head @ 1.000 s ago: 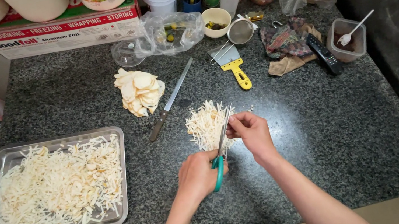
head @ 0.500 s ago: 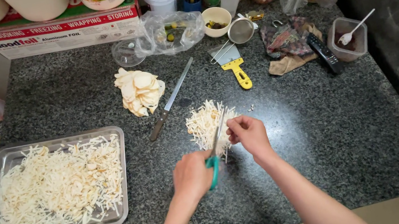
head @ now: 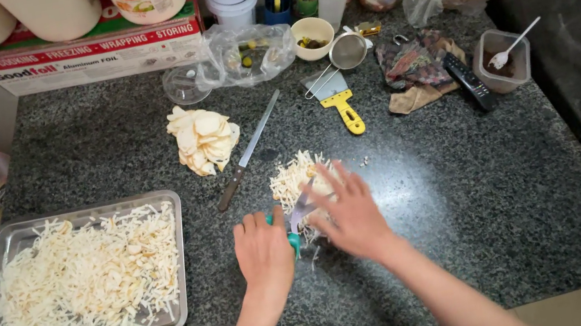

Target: Cutting shredded cheese into smaller pieces using scissors on a kitchen counter.

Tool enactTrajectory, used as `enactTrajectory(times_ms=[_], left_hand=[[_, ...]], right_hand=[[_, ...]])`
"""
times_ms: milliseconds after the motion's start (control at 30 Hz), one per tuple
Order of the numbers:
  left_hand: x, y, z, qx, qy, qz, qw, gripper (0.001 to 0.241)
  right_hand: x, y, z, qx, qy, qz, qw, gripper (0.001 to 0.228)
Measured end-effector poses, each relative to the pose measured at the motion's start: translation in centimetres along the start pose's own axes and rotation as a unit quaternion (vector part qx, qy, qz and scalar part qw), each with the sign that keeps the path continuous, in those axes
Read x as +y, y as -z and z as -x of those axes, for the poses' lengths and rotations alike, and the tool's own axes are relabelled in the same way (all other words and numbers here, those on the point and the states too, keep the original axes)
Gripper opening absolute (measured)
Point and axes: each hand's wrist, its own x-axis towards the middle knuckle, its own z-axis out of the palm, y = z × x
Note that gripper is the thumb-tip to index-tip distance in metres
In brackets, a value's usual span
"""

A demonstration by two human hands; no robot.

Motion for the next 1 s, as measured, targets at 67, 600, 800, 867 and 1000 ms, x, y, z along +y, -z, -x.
enactTrajectory(times_ms=[67,600,800,867,1000], left_hand=[[0.0,1.0,-0.1,0.001,0.003,0.002,1.0,0.039],[-13.1,-13.4,18.1,-0.14,0.251,-0.055,0.956,0.076],[-15.6,-14.0,12.4,-0.097,0.241,-0.056,0.964,0.072],[-15.4,-14.3,10.1,-0.081,0.239,-0.055,0.966,0.071],[-12.7,-15.1,7.4,-0.056,0.239,-0.048,0.968,0.068]], right_hand=[[-0.5,0.3,0.2,-0.045,-0.018,0.011,0.999,0.051],[7.8,-7.7,2.3,0.054,-0.224,-0.181,0.956,0.058],[9.6,-7.7,1.8,0.058,-0.226,-0.241,0.942,0.058],[10.8,-6.6,1.2,0.079,-0.237,-0.255,0.934,0.053],[15.1,-4.9,0.3,0.095,-0.314,-0.389,0.861,0.041]])
